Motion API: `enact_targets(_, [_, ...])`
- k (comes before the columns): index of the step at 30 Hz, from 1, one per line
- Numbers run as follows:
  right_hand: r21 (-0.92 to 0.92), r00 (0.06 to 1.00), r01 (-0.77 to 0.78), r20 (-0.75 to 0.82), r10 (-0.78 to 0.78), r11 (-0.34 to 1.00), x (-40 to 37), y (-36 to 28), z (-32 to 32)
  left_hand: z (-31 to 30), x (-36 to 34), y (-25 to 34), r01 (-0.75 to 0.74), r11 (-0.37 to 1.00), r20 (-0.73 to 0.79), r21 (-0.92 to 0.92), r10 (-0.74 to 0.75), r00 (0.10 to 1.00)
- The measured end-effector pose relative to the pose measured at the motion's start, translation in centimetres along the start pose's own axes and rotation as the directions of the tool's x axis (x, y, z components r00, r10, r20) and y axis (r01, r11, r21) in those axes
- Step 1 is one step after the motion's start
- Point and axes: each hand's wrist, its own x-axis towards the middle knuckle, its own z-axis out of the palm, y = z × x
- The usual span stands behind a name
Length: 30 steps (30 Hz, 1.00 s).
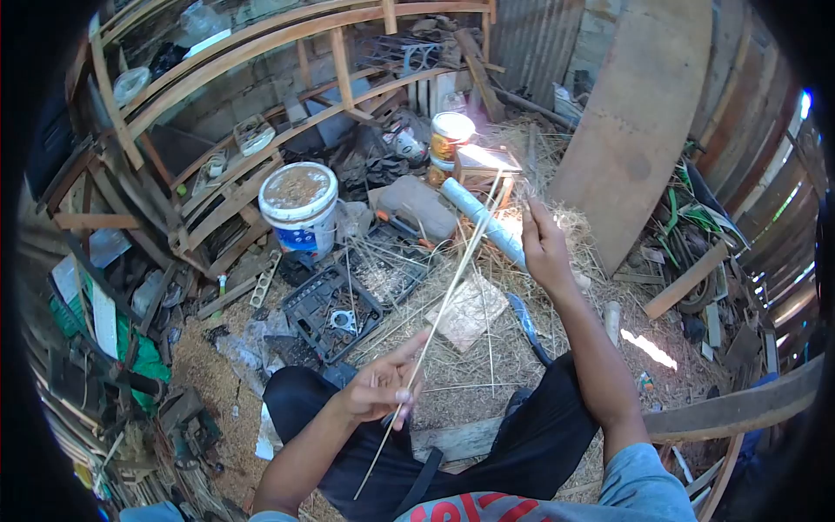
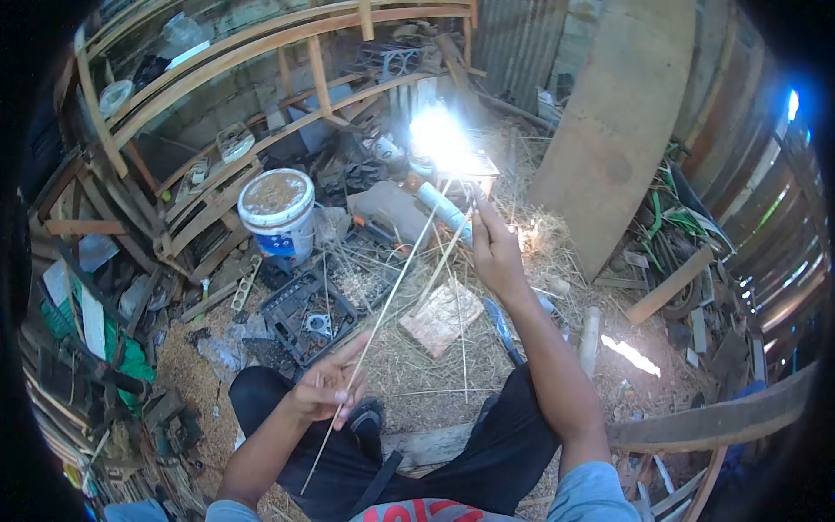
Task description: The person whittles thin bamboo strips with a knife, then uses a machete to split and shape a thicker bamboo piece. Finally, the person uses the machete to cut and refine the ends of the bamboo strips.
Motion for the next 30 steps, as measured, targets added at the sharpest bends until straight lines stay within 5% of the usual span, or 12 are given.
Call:
enact_targets(2, [0.035,0.987,-0.034,0.156,0.028,0.999,-1.6,-4.3,0.4,-1.1,0.4,-0.1,-0.105,0.994,-0.049,-0.010,0.104,0.993])
enact_targets(3, [0.097,0.950,0.155,0.260,-0.175,0.983,-2.7,-3.8,1.5,-1.5,0.5,0.0,-0.160,0.987,-0.076,-0.008,0.159,0.984])
enact_targets(4, [0.040,0.877,0.143,0.459,-0.145,0.989,-3.6,-6.9,1.5,-0.9,0.6,0.4,-0.189,0.982,-0.189,0.012,0.188,0.964])
enact_targets(6, [0.198,0.729,0.275,0.595,-0.338,0.941,-6.4,-7.6,4.0,-1.3,0.8,0.7,-0.249,0.968,-0.307,0.015,0.241,0.921])
enact_targets(7, [0.189,0.652,0.250,0.692,-0.309,0.950,-7.1,-9.0,4.0,-1.4,0.8,0.9,-0.273,0.962,-0.359,0.019,0.261,0.896])
enact_targets(12, [0.378,0.626,0.198,0.661,-0.414,0.904,-8.4,-9.1,5.5,-1.2,0.5,0.9,-0.336,0.942,-0.286,-0.002,0.321,0.903])
enact_targets(18, [0.061,0.708,0.418,0.604,-0.367,0.906,-8.2,-8.7,5.4,-1.8,0.6,0.4,-0.264,0.964,-0.200,-0.006,0.258,0.945])
enact_targets(21, [0.053,0.833,0.413,0.382,-0.401,0.909,-6.6,-7.4,5.6,-1.1,0.7,0.1,-0.244,0.970,-0.157,0.024,0.245,0.957])
enact_targets(25, [0.052,0.906,0.125,0.402,-0.136,0.991,-4.1,-6.2,3.9,-1.2,0.4,-0.1,-0.181,0.983,-0.164,0.015,0.181,0.970])
enact_targets(27, [0.063,0.869,0.112,0.478,-0.128,0.992,-3.8,-6.2,3.4,-1.6,0.4,-0.1,-0.195,0.980,-0.265,-0.048,0.176,0.948])
enact_targets(30, [0.256,0.677,0.205,0.660,-0.326,0.945,-6.2,-7.9,3.9,-1.6,0.6,0.2,-0.271,0.955,-0.358,-0.118,0.214,0.909])
